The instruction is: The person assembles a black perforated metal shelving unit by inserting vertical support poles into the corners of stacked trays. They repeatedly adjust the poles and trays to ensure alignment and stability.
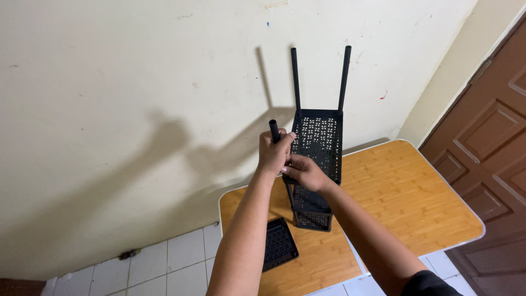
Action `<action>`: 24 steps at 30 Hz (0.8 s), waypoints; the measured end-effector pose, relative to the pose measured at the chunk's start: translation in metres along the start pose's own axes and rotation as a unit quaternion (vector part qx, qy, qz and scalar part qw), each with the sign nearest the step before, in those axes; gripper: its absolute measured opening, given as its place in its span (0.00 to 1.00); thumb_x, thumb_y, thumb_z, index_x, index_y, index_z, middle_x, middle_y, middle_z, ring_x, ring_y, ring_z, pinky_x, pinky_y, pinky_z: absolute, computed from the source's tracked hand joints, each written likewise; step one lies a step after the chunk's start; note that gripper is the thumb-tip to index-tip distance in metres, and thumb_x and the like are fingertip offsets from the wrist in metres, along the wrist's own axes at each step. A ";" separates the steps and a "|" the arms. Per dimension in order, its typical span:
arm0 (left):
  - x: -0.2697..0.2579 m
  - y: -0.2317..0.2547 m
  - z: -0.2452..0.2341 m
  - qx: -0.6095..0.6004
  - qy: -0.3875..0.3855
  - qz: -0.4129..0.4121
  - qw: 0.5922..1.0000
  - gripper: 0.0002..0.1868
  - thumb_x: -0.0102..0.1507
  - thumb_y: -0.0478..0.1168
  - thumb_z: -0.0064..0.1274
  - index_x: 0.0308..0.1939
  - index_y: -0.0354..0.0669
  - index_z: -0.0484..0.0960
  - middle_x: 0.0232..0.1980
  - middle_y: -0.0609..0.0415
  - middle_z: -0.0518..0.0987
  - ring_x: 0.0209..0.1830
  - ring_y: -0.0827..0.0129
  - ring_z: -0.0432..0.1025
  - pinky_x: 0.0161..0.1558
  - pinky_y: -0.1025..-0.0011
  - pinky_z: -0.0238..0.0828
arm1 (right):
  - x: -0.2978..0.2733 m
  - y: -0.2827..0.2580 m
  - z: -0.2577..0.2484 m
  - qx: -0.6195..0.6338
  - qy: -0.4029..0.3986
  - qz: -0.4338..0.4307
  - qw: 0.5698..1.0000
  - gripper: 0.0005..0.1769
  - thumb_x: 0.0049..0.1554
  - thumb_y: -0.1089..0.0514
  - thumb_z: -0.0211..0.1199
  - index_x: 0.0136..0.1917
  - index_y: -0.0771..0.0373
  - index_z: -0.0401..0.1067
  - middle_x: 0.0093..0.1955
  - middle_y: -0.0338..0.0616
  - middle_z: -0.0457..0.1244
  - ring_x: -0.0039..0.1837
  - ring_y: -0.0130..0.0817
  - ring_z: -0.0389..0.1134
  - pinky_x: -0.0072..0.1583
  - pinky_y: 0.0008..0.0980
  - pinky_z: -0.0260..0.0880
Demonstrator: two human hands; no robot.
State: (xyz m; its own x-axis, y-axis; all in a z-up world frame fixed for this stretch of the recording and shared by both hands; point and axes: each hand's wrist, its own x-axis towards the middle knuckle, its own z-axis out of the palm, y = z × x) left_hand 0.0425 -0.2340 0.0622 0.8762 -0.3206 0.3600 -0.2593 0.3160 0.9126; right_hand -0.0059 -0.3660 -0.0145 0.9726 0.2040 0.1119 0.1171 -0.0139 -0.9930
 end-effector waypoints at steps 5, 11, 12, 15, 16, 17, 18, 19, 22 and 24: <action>0.001 -0.005 0.000 0.049 0.013 0.040 0.998 0.24 0.64 0.33 0.55 0.15 0.48 0.64 0.13 0.63 0.66 0.12 0.82 0.58 0.16 0.77 0.51 | 0.002 -0.003 -0.001 -0.078 -0.015 0.018 0.997 0.12 0.62 0.63 0.58 0.58 0.67 0.75 0.52 0.44 0.72 0.54 0.29 0.71 0.60 0.35 0.73; 0.001 -0.009 -0.002 0.025 0.002 0.033 0.999 0.22 0.62 0.31 0.52 0.15 0.47 0.64 0.14 0.64 0.65 0.12 0.83 0.57 0.16 0.77 0.49 | 0.003 0.003 -0.004 -0.053 0.001 0.015 0.998 0.11 0.61 0.65 0.60 0.56 0.68 0.76 0.50 0.44 0.73 0.52 0.27 0.72 0.58 0.32 0.75; 0.001 -0.009 -0.003 0.026 0.000 0.025 0.999 0.22 0.62 0.30 0.51 0.15 0.47 0.63 0.14 0.64 0.65 0.12 0.83 0.57 0.16 0.77 0.49 | 0.004 0.005 -0.004 -0.046 0.000 0.004 0.999 0.10 0.61 0.65 0.61 0.56 0.68 0.76 0.50 0.44 0.73 0.52 0.27 0.72 0.59 0.32 0.74; 0.002 -0.010 -0.003 0.023 -0.012 0.020 0.999 0.21 0.61 0.30 0.51 0.14 0.46 0.64 0.13 0.64 0.65 0.11 0.83 0.57 0.15 0.77 0.48 | 0.004 0.010 -0.004 -0.036 0.006 -0.021 0.999 0.10 0.60 0.66 0.62 0.55 0.68 0.77 0.50 0.44 0.73 0.52 0.26 0.72 0.60 0.32 0.74; 0.002 -0.011 -0.002 0.015 -0.013 0.024 1.000 0.21 0.61 0.30 0.51 0.14 0.46 0.63 0.13 0.64 0.64 0.12 0.83 0.57 0.15 0.78 0.48 | 0.003 0.011 -0.004 -0.039 0.012 -0.025 0.999 0.10 0.60 0.66 0.62 0.54 0.68 0.78 0.50 0.45 0.73 0.52 0.26 0.72 0.59 0.32 0.74; 0.002 -0.012 -0.002 0.008 -0.013 0.027 1.000 0.22 0.62 0.30 0.51 0.15 0.46 0.63 0.14 0.64 0.64 0.12 0.83 0.57 0.16 0.78 0.48 | 0.003 0.012 -0.004 -0.041 0.017 -0.029 0.999 0.09 0.60 0.66 0.62 0.54 0.68 0.78 0.49 0.45 0.73 0.51 0.26 0.72 0.59 0.32 0.74; 0.002 -0.012 -0.001 0.001 -0.014 0.030 0.999 0.22 0.62 0.30 0.51 0.15 0.46 0.62 0.14 0.64 0.64 0.12 0.83 0.57 0.16 0.78 0.48 | 0.003 0.013 -0.004 -0.046 0.020 -0.030 0.998 0.09 0.60 0.66 0.62 0.54 0.68 0.78 0.49 0.45 0.73 0.51 0.26 0.73 0.59 0.32 0.75; 0.002 -0.013 0.000 0.006 -0.006 0.039 0.999 0.22 0.62 0.31 0.52 0.15 0.46 0.63 0.14 0.64 0.65 0.12 0.83 0.57 0.16 0.77 0.48 | 0.002 0.013 -0.004 -0.050 0.023 -0.030 0.998 0.09 0.60 0.66 0.62 0.53 0.69 0.78 0.49 0.44 0.73 0.51 0.26 0.73 0.58 0.31 0.75; -0.001 -0.014 0.006 0.028 0.029 0.068 0.997 0.23 0.63 0.34 0.55 0.16 0.47 0.63 0.15 0.64 0.64 0.13 0.82 0.56 0.17 0.76 0.48 | -0.001 0.012 -0.005 -0.063 0.025 -0.033 0.997 0.08 0.61 0.65 0.61 0.52 0.69 0.78 0.47 0.44 0.73 0.49 0.26 0.72 0.55 0.30 0.74; -0.006 -0.013 0.008 0.054 0.065 0.091 0.992 0.25 0.65 0.37 0.57 0.17 0.48 0.62 0.16 0.66 0.62 0.16 0.82 0.54 0.20 0.76 0.47 | -0.001 0.009 -0.003 -0.075 0.027 -0.028 0.996 0.08 0.61 0.66 0.60 0.51 0.70 0.78 0.45 0.45 0.73 0.47 0.26 0.71 0.52 0.30 0.73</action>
State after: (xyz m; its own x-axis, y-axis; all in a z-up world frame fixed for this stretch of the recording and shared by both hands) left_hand 0.0374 -0.2436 0.0503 0.8540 -0.1474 0.4989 -0.4539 0.2576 0.8530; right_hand -0.0049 -0.3697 -0.0237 0.9725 0.1553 0.1737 0.1971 -0.1510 -0.9687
